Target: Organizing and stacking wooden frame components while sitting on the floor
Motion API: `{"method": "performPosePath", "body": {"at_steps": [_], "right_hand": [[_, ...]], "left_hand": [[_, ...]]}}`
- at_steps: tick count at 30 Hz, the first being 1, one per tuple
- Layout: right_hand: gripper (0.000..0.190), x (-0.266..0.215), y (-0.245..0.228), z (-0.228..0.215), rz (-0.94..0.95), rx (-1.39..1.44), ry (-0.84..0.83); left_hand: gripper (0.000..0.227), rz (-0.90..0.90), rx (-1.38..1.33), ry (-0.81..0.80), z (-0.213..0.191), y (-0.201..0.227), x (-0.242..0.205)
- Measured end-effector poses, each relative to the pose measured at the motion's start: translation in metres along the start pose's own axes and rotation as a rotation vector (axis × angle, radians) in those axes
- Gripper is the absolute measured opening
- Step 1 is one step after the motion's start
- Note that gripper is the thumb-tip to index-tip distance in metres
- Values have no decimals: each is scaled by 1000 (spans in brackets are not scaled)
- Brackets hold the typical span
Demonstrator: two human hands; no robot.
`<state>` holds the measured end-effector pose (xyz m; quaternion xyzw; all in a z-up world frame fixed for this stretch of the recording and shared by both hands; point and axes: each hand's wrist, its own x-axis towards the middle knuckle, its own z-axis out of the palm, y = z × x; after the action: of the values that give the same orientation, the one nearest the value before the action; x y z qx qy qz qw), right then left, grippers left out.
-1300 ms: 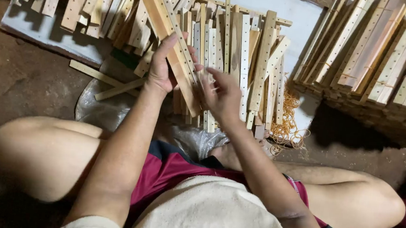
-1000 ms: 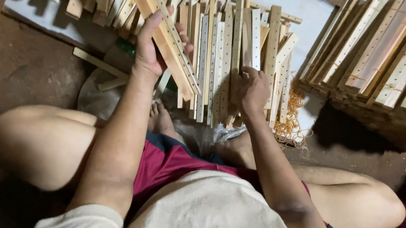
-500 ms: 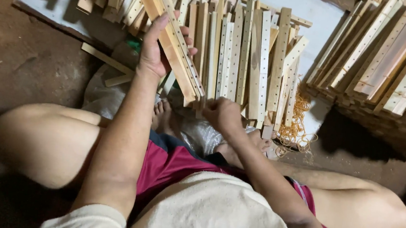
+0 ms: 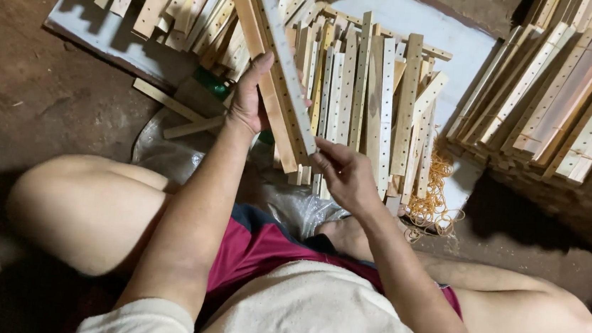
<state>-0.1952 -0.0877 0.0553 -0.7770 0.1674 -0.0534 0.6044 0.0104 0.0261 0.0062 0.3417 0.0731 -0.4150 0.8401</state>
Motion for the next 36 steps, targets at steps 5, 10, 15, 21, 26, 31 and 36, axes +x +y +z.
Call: {"method": "performPosePath", "body": {"at_steps": [5, 10, 15, 21, 26, 31, 36], "right_hand": [[32, -5, 8, 6, -135, -189, -16], [44, -5, -6, 15, -120, -298, -20], [34, 3, 10, 20, -216, -598, -53], [17, 26, 35, -5, 99, -490, 173], [51, 26, 69, 24, 452, -933, -80], [51, 24, 71, 15, 447, -900, -59], [21, 21, 61, -26, 714, 194, 53]], "left_hand": [[64, 27, 51, 14, 6, -1, -4], [67, -2, 42, 33, 7, 0, -9], [87, 40, 94, -98, 12, 8, -17], [91, 100, 126, -72, 4, 20, -12], [94, 117, 86, -11, 4, 25, -13], [87, 86, 60, -9, 2, 21, -12], [83, 74, 102, -27, 7, 19, -12]]}}
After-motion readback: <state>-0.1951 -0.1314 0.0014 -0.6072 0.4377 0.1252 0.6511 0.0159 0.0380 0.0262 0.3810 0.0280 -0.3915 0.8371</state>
